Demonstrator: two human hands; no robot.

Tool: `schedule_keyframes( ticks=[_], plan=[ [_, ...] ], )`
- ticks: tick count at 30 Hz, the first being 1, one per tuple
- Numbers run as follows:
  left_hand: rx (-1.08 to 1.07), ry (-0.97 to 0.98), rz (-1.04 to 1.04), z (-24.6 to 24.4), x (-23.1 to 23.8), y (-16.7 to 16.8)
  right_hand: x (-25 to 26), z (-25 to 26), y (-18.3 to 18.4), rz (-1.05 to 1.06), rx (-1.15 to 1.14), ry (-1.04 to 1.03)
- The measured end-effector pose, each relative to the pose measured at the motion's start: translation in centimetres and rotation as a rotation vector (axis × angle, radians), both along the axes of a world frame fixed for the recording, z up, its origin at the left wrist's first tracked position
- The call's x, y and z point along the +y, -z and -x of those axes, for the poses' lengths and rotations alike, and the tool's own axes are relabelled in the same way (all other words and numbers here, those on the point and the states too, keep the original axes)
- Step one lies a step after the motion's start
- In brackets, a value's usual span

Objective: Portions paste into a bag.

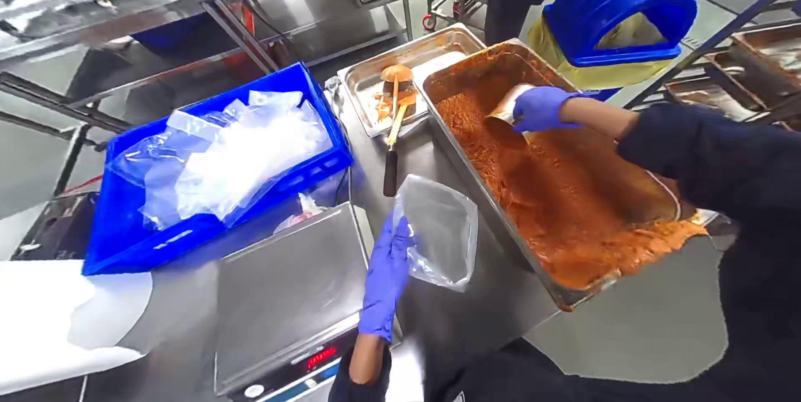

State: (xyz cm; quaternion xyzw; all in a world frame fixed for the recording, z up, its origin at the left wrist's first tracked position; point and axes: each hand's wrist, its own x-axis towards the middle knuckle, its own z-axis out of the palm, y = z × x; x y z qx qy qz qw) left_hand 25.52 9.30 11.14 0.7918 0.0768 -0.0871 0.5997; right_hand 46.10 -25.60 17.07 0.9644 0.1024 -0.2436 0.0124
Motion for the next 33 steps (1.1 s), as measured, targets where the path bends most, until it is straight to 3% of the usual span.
schedule_keyframes(
  ticks=[3,5,8,12,15,17,21,24,30,33],
  plan=[
    [0.001,-0.021,-0.012,-0.9,-0.3,0.5,0.8,-4.7,4.9,0.176,-0.040,-0.258],
    [0.010,-0.057,-0.015,-1.3,-0.4,0.5,1.2,-6.1,7.7,0.167,0.003,-0.362],
    [0.011,-0.092,0.009,-1.6,-0.9,0.8,1.8,-2.3,8.8,0.087,0.140,-0.425],
    [0.055,-0.082,0.017,-2.1,-1.6,0.7,1.5,4.0,7.8,-0.066,0.337,-0.332],
    [0.033,-0.052,0.043,-2.0,-2.0,0.6,0.4,8.4,8.4,-0.261,0.421,-0.134],
    [0.019,-0.020,0.038,-2.0,-2.3,0.2,-0.2,11.2,7.0,-0.384,0.446,0.162],
    [0.006,0.027,-0.009,-2.3,-3.3,-0.7,-2.4,16.6,4.9,-0.592,0.320,0.620],
    [0.026,0.085,-0.097,-2.7,-4.1,-1.6,-3.6,19.9,4.2,-0.739,0.119,0.848],
    [0.015,0.174,-0.226,-3.8,-5.1,-2.0,-5.1,22.1,4.2,-1.186,-0.294,1.004],
    [-0.032,0.193,-0.288,-4.3,-5.8,-2.2,-4.8,21.5,0.7,-1.339,-0.442,0.962]
  ],
)
